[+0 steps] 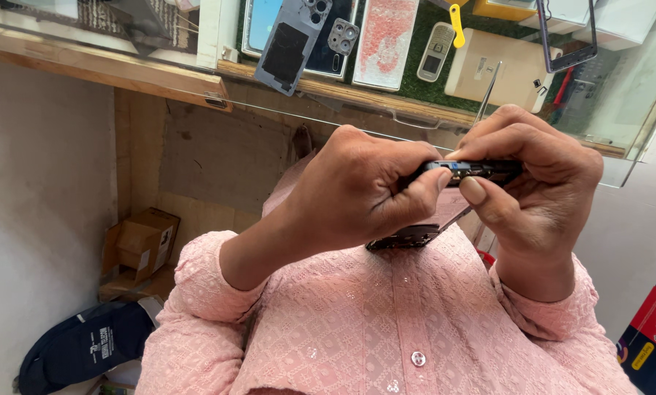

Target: The person disassembles a smartphone, removes the battery and internal components, then reassembles the device by reconnecting the motherboard and securing internal parts. The person uses tweezers and a screwdriver to manipulate small connectors and screws during the repair.

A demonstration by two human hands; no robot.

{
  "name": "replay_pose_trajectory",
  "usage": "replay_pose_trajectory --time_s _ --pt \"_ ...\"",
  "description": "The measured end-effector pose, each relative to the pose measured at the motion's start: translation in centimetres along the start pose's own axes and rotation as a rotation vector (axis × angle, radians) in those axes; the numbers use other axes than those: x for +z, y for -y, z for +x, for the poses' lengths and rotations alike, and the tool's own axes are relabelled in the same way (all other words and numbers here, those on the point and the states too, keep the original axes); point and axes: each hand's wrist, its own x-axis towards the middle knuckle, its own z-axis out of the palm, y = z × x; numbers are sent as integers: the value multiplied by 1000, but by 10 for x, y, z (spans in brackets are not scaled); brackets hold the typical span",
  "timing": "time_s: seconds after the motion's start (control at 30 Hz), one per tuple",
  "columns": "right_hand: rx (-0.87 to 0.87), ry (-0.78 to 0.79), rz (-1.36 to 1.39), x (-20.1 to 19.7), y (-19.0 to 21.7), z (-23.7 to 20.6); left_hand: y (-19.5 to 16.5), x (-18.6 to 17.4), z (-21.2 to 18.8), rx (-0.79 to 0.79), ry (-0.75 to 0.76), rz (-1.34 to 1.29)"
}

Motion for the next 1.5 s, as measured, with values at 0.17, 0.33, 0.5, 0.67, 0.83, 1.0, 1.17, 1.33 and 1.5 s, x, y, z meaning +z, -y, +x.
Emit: replay_pose_trajectory --time_s 0.17,0.33,0.5,0.67,0.83,1.0,1.17,1.33,1.5 --pt "51 -26 11 4 2 1 1 -2 0 -19 20 21" --pt "49 -2 -45 0 3 5 3 -2 1 -13 33 -4" --pt "14 4 -81 -3 1 9 4 1 2 -13 32 -3" --pt "-43 -17 -131 -3 -4 9 6 4 3 9 15 6" --pt "-58 -30 -120 -1 -8 5 7 9 4 33 -31 34" --pt "-48 -58 -106 3 -8 4 7 8 2 29 -31 9" --pt "-48 -83 -61 7 -10 5 8 9 4 31 -40 7" --pt "-48 -100 -42 9 -15 -1 9 10 4 9 -56 13" --pt "-28 -90 -12 9 -20 -3 17 11 0 27 -65 8"
